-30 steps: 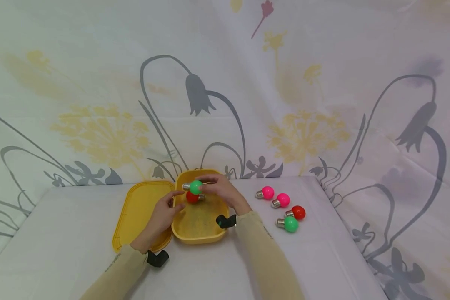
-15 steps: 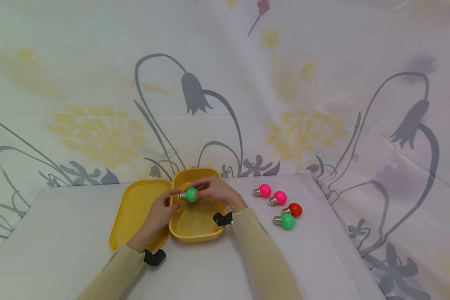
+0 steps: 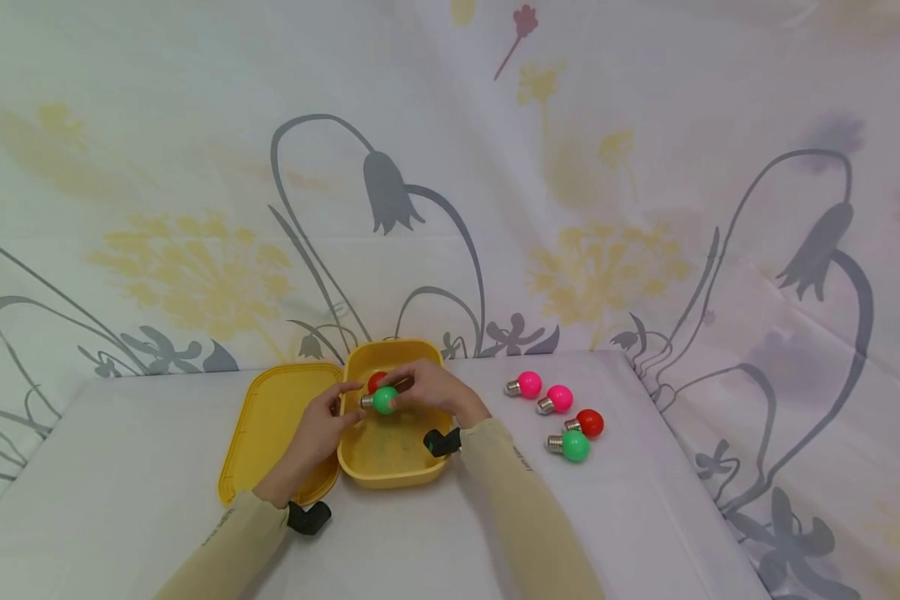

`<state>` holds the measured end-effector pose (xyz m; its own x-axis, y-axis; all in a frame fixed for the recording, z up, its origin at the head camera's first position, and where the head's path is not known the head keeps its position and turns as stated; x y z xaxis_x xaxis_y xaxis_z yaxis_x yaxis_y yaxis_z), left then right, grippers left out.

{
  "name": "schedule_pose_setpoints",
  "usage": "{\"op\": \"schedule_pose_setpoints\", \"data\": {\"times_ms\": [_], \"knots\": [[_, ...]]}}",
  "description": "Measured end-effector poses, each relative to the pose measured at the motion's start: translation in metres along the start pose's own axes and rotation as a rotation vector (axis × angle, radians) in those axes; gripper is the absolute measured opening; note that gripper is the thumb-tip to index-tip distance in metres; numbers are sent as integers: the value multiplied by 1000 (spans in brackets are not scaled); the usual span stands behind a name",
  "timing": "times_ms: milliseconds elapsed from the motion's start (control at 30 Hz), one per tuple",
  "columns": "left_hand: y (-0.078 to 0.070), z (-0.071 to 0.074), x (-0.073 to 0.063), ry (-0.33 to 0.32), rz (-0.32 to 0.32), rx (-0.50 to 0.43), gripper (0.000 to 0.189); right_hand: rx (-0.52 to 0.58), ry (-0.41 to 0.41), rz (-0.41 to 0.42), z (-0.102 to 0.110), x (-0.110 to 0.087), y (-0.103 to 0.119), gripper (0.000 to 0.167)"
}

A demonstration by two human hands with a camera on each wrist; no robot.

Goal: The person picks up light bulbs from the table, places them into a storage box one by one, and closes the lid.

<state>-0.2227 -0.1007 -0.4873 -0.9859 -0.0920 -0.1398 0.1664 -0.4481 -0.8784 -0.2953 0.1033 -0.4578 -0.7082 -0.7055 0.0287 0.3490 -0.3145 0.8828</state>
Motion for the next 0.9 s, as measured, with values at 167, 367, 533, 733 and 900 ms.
{"op": "schedule_pose_setpoints", "data": {"times_ms": [167,367,533,733,900], "knots": [[0,-1,1,-2,5,-13,40,-71,-22,-48,-3,3,-1,32],[1,0,0,-5,1,-5,40,-76,-32,-65,-5,6,-3,33],[0,0,0,-2,-2,0,40,-73,-35,-84,-8,5,0,33],[1,0,-1,0,-12,9,40,-132,-35,-78,-9,6,2,32],[0,0,-2,-6,-2,11,40,-158,-42,-83,-9,6,3,32]]}}
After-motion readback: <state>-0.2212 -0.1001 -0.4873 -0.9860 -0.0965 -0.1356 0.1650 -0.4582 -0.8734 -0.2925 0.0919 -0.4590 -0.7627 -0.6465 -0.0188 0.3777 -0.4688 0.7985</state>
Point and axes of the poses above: each hand's wrist, its own x-axis towards the middle knuckle, its own z-axis out of the back of the hand, y = z × x, the point moved 1 cm from there along x, towards the middle knuckle, and after that the axes turned 7 degrees about z, right-handed, at the moved point
